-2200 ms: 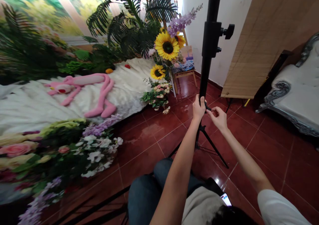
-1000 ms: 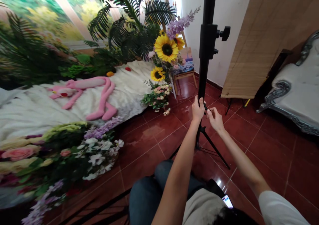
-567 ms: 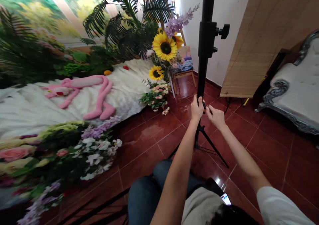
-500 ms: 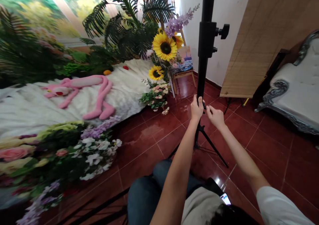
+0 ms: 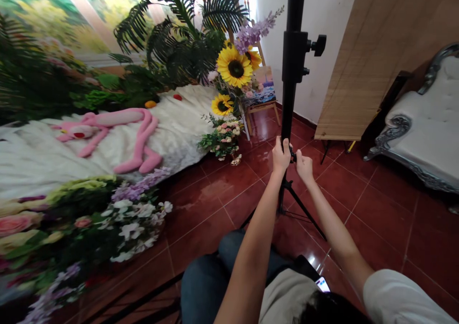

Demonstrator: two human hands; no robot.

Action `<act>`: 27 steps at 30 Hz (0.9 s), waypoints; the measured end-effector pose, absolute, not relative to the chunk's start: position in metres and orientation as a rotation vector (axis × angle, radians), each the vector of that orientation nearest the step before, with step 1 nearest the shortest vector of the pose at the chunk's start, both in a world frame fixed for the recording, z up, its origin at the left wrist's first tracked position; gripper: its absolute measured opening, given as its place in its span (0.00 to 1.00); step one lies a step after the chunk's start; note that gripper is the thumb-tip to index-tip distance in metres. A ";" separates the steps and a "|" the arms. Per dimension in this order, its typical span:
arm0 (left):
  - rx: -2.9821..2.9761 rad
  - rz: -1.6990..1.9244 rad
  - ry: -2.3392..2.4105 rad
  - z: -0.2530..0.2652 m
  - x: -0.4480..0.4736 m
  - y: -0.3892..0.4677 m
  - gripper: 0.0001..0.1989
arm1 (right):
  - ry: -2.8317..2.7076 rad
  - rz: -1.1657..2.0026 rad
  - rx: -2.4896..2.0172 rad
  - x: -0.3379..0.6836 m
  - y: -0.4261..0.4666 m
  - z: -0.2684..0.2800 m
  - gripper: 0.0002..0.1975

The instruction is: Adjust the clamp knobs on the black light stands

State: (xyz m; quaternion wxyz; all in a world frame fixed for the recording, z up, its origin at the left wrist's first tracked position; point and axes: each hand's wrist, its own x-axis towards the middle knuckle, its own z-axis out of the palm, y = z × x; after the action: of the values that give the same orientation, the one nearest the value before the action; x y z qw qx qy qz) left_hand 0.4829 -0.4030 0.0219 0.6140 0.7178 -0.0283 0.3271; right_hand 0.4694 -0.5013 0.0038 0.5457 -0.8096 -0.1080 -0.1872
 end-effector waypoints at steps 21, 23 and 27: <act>1.756 0.246 0.099 -0.044 0.363 -0.330 0.24 | -0.225 -0.211 -1.592 0.477 -0.492 -0.009 0.37; 1.782 0.237 0.206 -0.066 0.322 -0.299 0.25 | -0.216 -0.208 -1.570 0.479 -0.492 -0.012 0.36; 1.713 0.323 0.520 -0.089 0.239 -0.242 0.25 | -0.201 -0.176 -1.559 0.481 -0.499 -0.017 0.36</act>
State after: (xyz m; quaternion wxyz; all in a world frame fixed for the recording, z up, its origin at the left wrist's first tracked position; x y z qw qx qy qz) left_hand 0.2395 -0.2416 -0.0894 0.6142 0.7431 0.2256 0.1403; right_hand 0.4806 -0.4987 -0.0168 0.7032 -0.7007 -0.0904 -0.0793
